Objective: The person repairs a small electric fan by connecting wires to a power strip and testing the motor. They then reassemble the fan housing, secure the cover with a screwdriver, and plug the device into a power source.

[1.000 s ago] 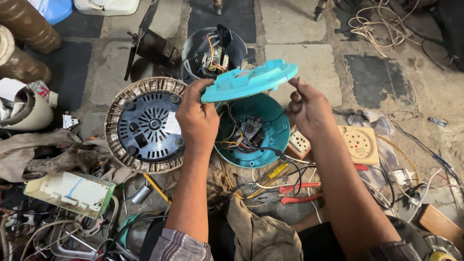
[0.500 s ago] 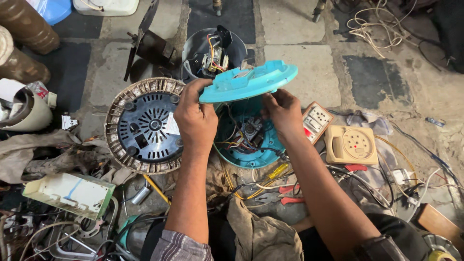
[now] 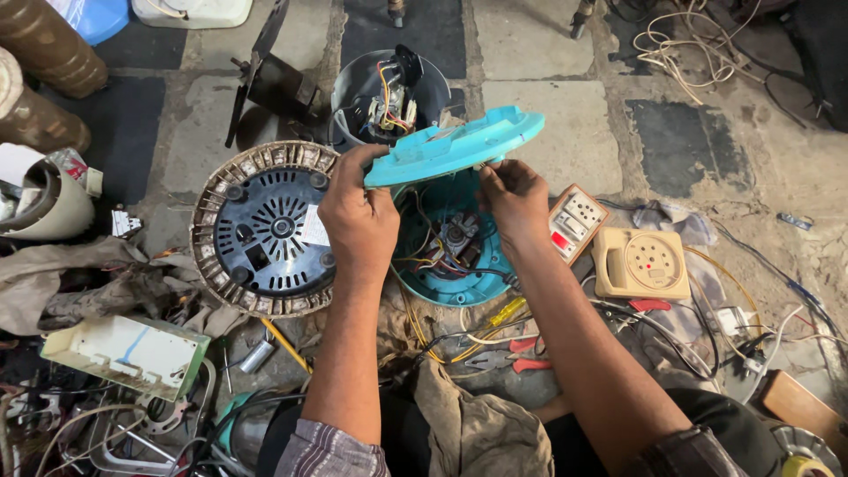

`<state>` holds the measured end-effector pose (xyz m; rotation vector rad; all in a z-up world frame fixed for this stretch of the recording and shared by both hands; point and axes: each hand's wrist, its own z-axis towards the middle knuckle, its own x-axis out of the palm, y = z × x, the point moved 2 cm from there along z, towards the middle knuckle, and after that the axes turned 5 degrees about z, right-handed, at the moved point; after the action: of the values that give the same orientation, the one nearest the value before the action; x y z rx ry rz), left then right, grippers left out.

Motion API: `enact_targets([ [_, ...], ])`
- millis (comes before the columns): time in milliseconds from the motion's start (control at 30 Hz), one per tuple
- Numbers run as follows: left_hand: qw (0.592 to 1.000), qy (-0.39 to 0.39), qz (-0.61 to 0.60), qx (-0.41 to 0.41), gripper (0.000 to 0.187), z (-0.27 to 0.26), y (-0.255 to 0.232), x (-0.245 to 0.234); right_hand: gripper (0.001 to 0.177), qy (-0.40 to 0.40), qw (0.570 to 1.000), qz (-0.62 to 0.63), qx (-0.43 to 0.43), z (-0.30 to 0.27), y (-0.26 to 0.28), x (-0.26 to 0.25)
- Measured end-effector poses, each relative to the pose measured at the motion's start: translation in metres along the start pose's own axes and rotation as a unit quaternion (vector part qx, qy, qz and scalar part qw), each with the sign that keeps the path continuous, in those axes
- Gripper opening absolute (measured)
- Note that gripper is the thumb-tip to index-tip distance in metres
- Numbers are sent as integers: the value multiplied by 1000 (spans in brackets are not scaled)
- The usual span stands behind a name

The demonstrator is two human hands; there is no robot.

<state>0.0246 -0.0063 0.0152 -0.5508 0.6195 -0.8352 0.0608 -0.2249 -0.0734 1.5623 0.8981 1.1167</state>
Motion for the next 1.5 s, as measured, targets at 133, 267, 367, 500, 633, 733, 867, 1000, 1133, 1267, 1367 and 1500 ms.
enact_targets([
  [133, 1000, -1, 0, -11, 22, 0, 0, 1, 10, -21, 999, 30, 24, -3, 0, 5],
  [267, 1000, 26, 5, -13, 23, 3, -5, -2, 10, -44, 994, 78, 62, -7, 3, 5],
  [367, 996, 89, -8, 16, 27, 7, -10, -8, 10, -44, 990, 117, 58, -4, 3, 5],
  [500, 990, 135, -22, 27, 31, 11, -13, -17, 11, -44, 991, 124, 25, -8, 0, 9],
  [633, 986, 159, -8, -42, 21, 7, -9, -15, 6, -60, 990, 128, -1, -9, -13, 7],
  [733, 985, 159, -9, -63, 20, 8, -7, -12, 11, -60, 994, 61, -70, -5, -15, 8],
  [867, 993, 118, 2, -26, 27, -1, -5, -16, 20, 23, 973, -209, -98, -10, 16, -14],
  [1000, 992, 71, 55, 86, 37, -9, -10, -17, 46, 20, 997, -48, -64, -29, 50, -54],
  [1133, 980, 87, 87, 159, 41, -31, -19, -15, 58, 24, 998, 45, -25, -58, 67, -81],
  [1267, 969, 132, 83, 189, 40, -58, -32, -18, 62, 101, 994, 11, -37, -76, 64, -74],
  [1367, 968, 164, 82, 170, 38, -68, -35, -22, 60, 93, 976, -171, -96, -82, 53, -66],
  [1500, 976, 145, 136, 86, 42, -76, -31, -25, 61, 94, 972, -181, -115, -87, 30, -62],
])
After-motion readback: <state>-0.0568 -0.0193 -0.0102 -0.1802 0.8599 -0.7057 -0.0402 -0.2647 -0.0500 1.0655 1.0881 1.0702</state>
